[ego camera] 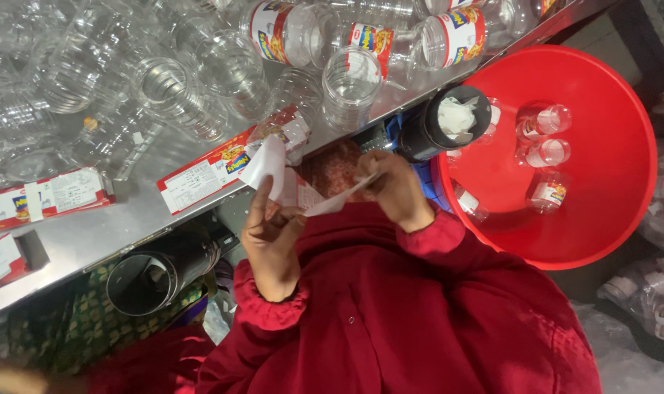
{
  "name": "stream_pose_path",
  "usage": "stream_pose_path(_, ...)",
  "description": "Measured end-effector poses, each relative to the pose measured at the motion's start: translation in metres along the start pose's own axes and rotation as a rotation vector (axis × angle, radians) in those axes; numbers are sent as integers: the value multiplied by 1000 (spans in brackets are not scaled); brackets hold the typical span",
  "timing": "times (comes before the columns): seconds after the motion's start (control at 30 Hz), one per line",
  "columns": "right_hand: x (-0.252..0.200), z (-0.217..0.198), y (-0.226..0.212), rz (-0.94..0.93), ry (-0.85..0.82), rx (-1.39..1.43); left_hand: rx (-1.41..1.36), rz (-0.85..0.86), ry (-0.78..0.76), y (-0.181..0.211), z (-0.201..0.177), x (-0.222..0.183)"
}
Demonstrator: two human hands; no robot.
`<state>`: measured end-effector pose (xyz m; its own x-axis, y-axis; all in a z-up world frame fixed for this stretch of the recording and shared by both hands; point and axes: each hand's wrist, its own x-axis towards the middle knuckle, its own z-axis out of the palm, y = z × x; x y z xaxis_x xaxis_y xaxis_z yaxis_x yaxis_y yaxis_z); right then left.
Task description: The person labels plastic bottles by peeling a label from a strip, pressing it onto the bottle surface, and placing the finished container into a red bin.
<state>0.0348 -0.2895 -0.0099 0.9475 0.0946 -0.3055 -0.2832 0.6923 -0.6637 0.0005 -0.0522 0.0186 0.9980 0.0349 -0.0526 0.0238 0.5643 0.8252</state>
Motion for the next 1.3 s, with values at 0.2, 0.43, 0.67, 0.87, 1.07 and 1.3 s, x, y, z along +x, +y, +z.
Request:
stream_pose_path(0.2,23,-70,-54,-765,442,-475,-213,-41,-16,12,-14,1)
stream_pose_path(0.43,45,-166,-108,-608,643,-1726,-195,-38,-51,20,-8,5)
stream_pose_path(0.67,34,-157,-117,-811,603,-1462,-478,-167,-244,5,-26,14)
stream_pose_path(0.87,-31,-35,-95,-414,-152,-991,-451,-319,-272,-17,-19,22)
stream_pose_path(1.07,-45,58,-58,-624,-481,-1335,-528,-370,-306,-25,-14,16)
stream_pose_path(1.3,-56,28,-64,-245,-57,-1019,-282,-412,-500,-19,-10,15)
